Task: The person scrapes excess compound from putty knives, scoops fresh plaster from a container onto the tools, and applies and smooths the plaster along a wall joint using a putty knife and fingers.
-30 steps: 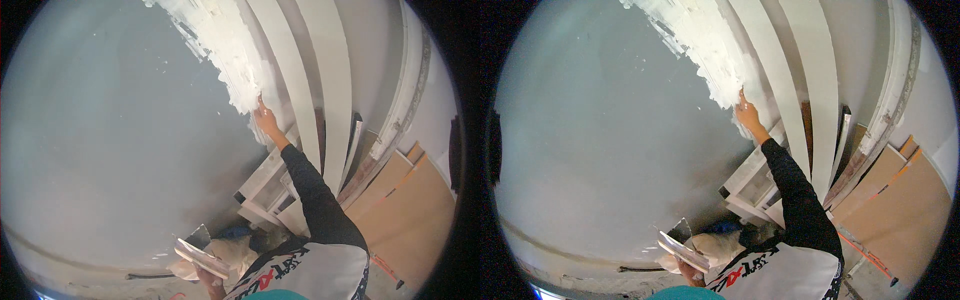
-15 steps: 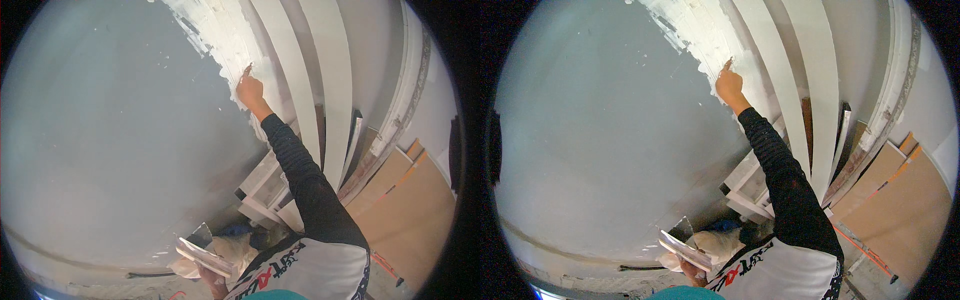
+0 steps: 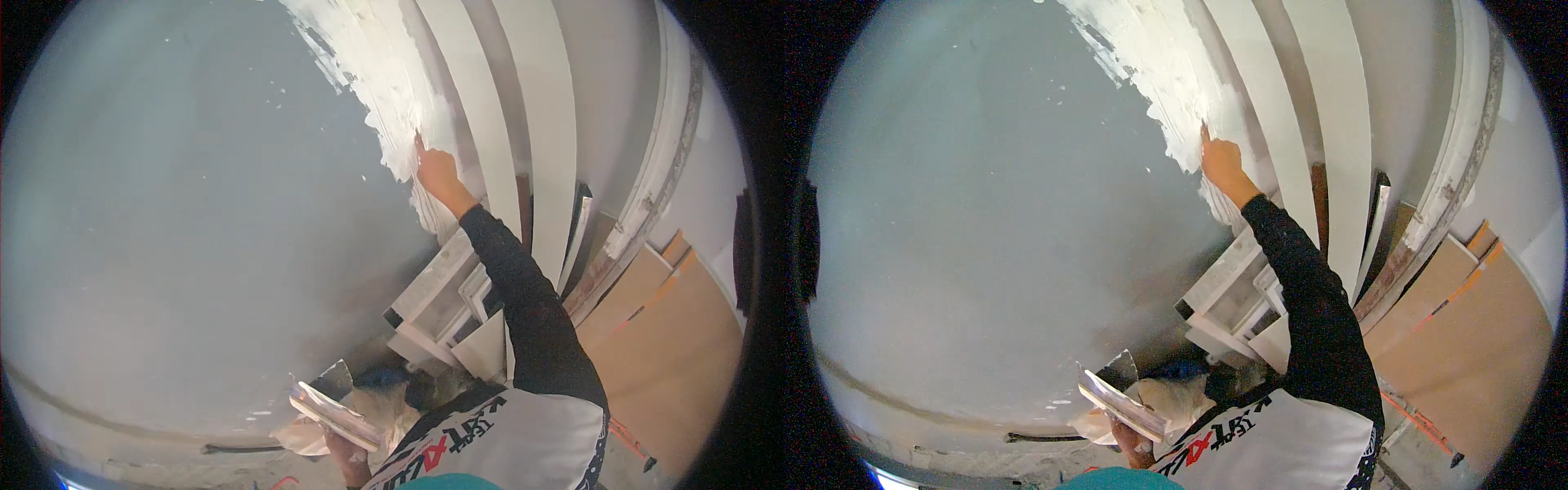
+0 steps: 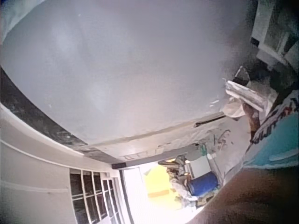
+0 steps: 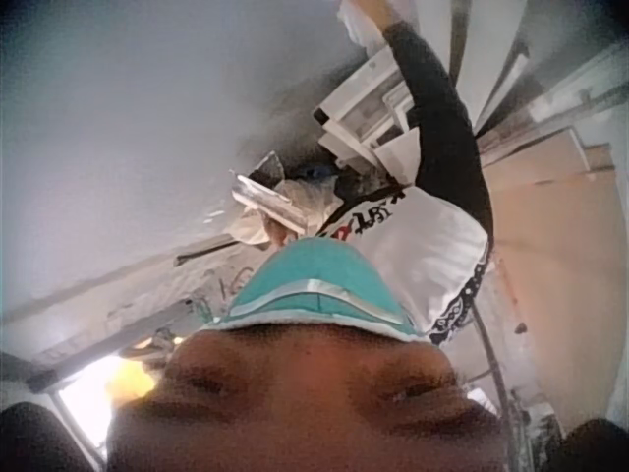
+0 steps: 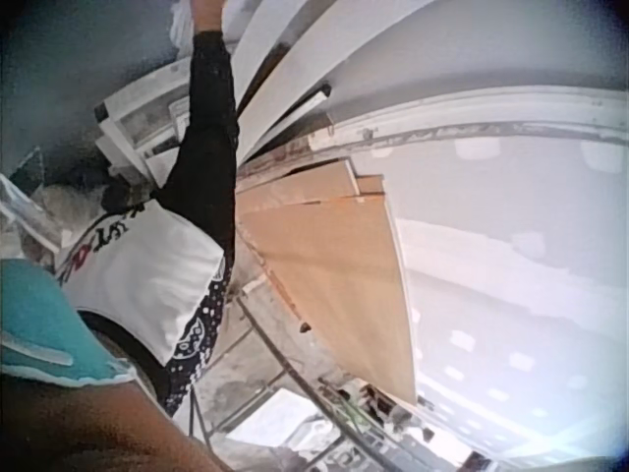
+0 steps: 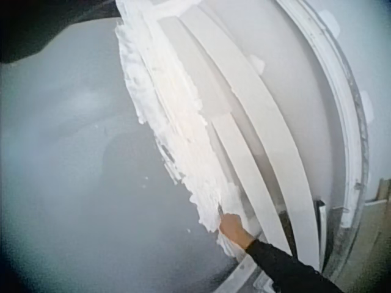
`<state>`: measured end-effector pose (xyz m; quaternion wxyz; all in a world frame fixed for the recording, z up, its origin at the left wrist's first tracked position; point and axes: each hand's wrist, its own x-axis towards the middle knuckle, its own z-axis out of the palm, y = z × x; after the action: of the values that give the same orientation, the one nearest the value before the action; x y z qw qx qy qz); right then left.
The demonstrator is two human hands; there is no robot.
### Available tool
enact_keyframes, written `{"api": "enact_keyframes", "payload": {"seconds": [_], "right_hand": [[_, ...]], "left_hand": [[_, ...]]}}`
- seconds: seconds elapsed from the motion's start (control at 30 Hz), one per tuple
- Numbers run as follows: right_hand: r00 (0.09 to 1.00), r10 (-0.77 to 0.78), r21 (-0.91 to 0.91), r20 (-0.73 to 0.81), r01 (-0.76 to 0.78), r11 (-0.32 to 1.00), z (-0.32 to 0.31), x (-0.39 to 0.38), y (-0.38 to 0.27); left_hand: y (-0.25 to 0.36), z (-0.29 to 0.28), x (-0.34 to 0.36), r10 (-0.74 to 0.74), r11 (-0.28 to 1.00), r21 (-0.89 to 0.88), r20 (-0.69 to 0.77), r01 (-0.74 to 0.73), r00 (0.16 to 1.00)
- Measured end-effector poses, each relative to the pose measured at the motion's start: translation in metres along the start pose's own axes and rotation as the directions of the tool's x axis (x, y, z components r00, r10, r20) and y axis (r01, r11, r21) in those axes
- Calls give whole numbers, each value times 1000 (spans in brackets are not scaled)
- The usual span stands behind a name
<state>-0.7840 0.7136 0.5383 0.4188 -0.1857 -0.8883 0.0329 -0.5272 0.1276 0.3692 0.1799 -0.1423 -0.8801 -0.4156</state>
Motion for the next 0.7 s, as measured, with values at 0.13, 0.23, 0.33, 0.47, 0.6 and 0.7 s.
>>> {"api": "enact_keyframes", "payload": {"seconds": [0.13,0.23,0.33,0.47,0.6,0.7], "right_hand": [[989,131,151,68,-140,979,-31,10,-24],[986,156,192,66,-166,967,-35,27,-21],[992,113,208,58,-122,970,-19,19,-27],[961,246,149,129,-264,953,-19,14,-33],[980,196,196,-37,-185,963,-5,28,-3],[977,143,140,156,-166,976,-6,4,-8]], "left_hand": [[-24,8,-10,-236,936,-275,-24,221,971],[2,9,-4,-340,775,-549,56,314,939],[-7,6,-2,-166,917,-360,44,171,985],[-32,6,-11,-256,929,-271,26,253,966],[6,3,-4,-462,195,-899,269,393,845],[28,4,-1,-532,27,-935,286,353,797]]}}
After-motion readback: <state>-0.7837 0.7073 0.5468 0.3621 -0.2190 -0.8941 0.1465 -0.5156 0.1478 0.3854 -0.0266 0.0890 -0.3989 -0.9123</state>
